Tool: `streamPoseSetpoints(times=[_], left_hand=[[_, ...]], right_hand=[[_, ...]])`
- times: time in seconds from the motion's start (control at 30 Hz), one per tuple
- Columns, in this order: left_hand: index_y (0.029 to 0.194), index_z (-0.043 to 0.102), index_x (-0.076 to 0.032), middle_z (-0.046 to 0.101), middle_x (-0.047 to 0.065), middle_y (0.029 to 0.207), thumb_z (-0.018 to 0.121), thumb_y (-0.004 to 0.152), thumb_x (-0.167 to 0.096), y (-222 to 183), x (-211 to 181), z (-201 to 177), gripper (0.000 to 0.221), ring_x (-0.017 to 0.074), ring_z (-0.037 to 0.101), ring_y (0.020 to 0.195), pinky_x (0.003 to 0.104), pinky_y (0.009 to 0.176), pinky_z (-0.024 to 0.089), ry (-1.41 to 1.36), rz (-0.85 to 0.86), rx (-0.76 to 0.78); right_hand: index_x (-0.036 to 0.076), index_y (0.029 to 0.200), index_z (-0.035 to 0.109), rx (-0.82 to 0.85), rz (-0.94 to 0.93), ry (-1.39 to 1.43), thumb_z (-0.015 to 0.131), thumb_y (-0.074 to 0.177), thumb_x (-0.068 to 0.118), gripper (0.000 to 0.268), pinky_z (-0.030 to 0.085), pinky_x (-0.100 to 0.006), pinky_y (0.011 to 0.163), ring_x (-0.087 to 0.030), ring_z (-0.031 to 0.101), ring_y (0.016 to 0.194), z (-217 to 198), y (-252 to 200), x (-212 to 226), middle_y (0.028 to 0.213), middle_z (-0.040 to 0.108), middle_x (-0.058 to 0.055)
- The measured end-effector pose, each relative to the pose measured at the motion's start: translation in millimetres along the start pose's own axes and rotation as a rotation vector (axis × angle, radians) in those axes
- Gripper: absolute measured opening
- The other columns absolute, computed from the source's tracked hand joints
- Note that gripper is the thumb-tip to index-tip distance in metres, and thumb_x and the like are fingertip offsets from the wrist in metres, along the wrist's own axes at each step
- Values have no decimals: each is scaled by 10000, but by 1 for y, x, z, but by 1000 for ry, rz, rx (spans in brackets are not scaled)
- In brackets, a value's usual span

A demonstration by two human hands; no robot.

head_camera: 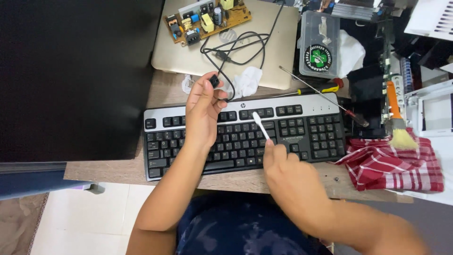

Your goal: A person is cleaning a computer keyboard using a toothbrush and a small white tool to remove debris from between the keys on a repair bench.

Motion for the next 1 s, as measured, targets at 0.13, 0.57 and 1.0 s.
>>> streamPoseSetpoints(times=[0.13, 0.57, 1.0], left_hand=[[1292, 617, -86, 671, 70, 1063, 640, 987, -320, -1, 3, 0, 384, 112, 660, 821, 228, 698, 529, 28, -5, -5], [1297, 622, -90, 667, 81, 1062, 651, 975, -338, -1, 1, 0, 407, 107, 665, 824, 219, 691, 536, 42, -7, 5], [1284, 626, -90, 666, 63, 1046, 645, 984, -324, -4, 1, 3, 380, 118, 655, 824, 226, 690, 506, 52, -18, 2]], right_hand=[[25, 1390, 580, 0, 15, 12, 570, 866, 94, 529, 485, -268, 317, -91, 609, 506, 14, 7, -3, 858, 545, 2], [27, 1440, 510, 85, -39, 115, 551, 836, 83, 608, 509, -329, 349, -162, 646, 566, 15, 8, -5, 904, 556, -31], [25, 1448, 479, 103, -55, 244, 561, 832, 48, 622, 539, -389, 362, -212, 659, 533, 24, 6, -10, 937, 538, -65]])
Point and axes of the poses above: each hand's wrist, its own y-axis towards the middle knuckle, its own z-axis out of the palm, x = y × z, the point moved 9 cm from there along y, towards the middle knuckle
